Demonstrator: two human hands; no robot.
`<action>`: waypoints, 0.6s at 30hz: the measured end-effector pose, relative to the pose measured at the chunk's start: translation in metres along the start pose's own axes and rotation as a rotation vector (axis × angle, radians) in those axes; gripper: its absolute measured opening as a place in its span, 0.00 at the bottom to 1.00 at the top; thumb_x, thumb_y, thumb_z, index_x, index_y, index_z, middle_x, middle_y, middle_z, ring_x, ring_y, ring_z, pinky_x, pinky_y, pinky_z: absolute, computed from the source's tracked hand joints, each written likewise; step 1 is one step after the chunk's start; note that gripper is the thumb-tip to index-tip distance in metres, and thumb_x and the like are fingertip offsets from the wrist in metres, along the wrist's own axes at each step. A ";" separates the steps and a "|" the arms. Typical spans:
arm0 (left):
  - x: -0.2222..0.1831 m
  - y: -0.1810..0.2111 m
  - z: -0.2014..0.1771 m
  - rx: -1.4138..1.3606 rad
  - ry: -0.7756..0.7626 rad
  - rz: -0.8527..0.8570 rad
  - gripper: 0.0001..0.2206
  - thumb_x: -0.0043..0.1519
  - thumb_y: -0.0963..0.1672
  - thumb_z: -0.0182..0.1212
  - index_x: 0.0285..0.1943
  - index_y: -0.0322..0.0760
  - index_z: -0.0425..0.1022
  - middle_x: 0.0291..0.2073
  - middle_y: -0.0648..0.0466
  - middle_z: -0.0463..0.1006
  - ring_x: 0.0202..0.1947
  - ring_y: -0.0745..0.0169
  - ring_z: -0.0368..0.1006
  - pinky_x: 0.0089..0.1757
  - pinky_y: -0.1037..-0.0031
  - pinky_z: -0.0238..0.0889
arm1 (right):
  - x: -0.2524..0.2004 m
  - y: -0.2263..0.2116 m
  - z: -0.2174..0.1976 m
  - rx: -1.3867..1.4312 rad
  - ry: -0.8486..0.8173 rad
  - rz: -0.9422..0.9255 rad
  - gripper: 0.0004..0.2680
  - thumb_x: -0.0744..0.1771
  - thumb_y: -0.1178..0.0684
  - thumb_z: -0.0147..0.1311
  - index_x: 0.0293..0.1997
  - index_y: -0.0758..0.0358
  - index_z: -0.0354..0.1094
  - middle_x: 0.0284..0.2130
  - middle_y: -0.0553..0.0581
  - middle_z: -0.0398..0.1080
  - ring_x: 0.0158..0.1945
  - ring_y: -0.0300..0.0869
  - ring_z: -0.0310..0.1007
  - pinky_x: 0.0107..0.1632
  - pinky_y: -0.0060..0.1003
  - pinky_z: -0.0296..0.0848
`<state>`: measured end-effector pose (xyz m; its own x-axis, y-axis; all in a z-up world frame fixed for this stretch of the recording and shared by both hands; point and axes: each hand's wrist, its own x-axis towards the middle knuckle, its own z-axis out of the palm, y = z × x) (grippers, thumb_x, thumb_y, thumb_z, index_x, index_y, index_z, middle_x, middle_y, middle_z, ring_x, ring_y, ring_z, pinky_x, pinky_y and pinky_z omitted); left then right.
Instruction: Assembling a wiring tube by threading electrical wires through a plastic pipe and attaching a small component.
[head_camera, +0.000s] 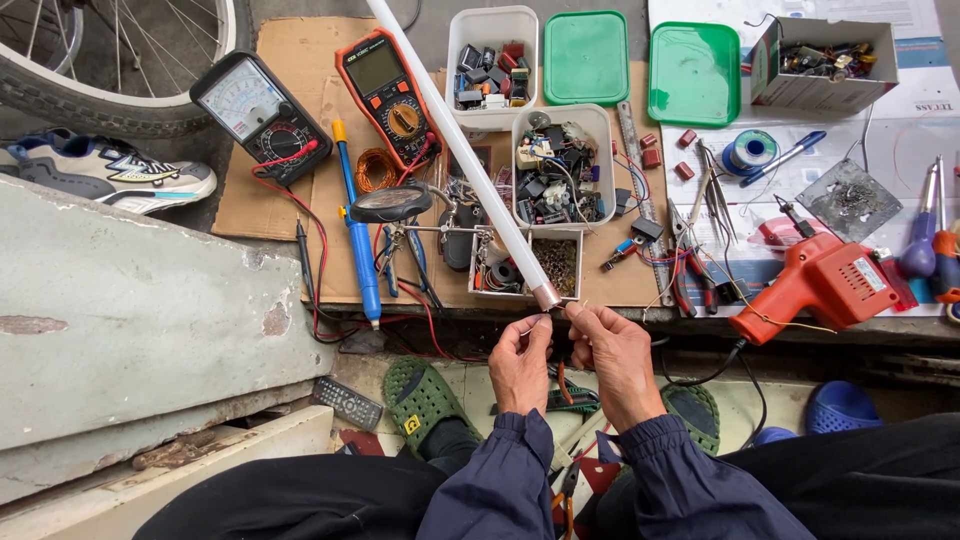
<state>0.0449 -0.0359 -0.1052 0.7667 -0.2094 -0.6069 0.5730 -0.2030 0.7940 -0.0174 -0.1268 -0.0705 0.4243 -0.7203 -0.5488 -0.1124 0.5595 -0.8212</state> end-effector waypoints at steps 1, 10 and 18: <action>0.000 -0.001 0.000 -0.008 -0.004 0.002 0.14 0.62 0.49 0.77 0.53 0.39 0.90 0.39 0.47 0.89 0.45 0.63 0.84 0.50 0.74 0.82 | 0.001 0.001 -0.001 -0.004 -0.001 0.006 0.07 0.69 0.55 0.69 0.44 0.71 0.82 0.24 0.57 0.69 0.22 0.36 0.56 0.26 0.32 0.64; 0.002 -0.009 -0.005 0.013 -0.006 0.017 0.15 0.60 0.46 0.79 0.55 0.42 0.90 0.39 0.53 0.90 0.40 0.71 0.83 0.47 0.79 0.82 | 0.001 0.003 -0.001 -0.003 -0.010 0.013 0.07 0.69 0.55 0.69 0.44 0.71 0.82 0.24 0.56 0.69 0.22 0.36 0.57 0.27 0.32 0.65; 0.001 -0.012 -0.008 -0.049 -0.010 -0.001 0.14 0.61 0.46 0.78 0.53 0.37 0.90 0.38 0.47 0.91 0.40 0.67 0.86 0.45 0.78 0.84 | -0.004 -0.001 -0.004 -0.002 -0.014 0.003 0.07 0.69 0.55 0.68 0.44 0.71 0.82 0.24 0.57 0.70 0.22 0.36 0.58 0.27 0.33 0.66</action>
<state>0.0415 -0.0264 -0.1151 0.7635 -0.2189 -0.6076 0.5873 -0.1560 0.7942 -0.0224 -0.1261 -0.0680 0.4363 -0.7130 -0.5489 -0.1153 0.5607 -0.8199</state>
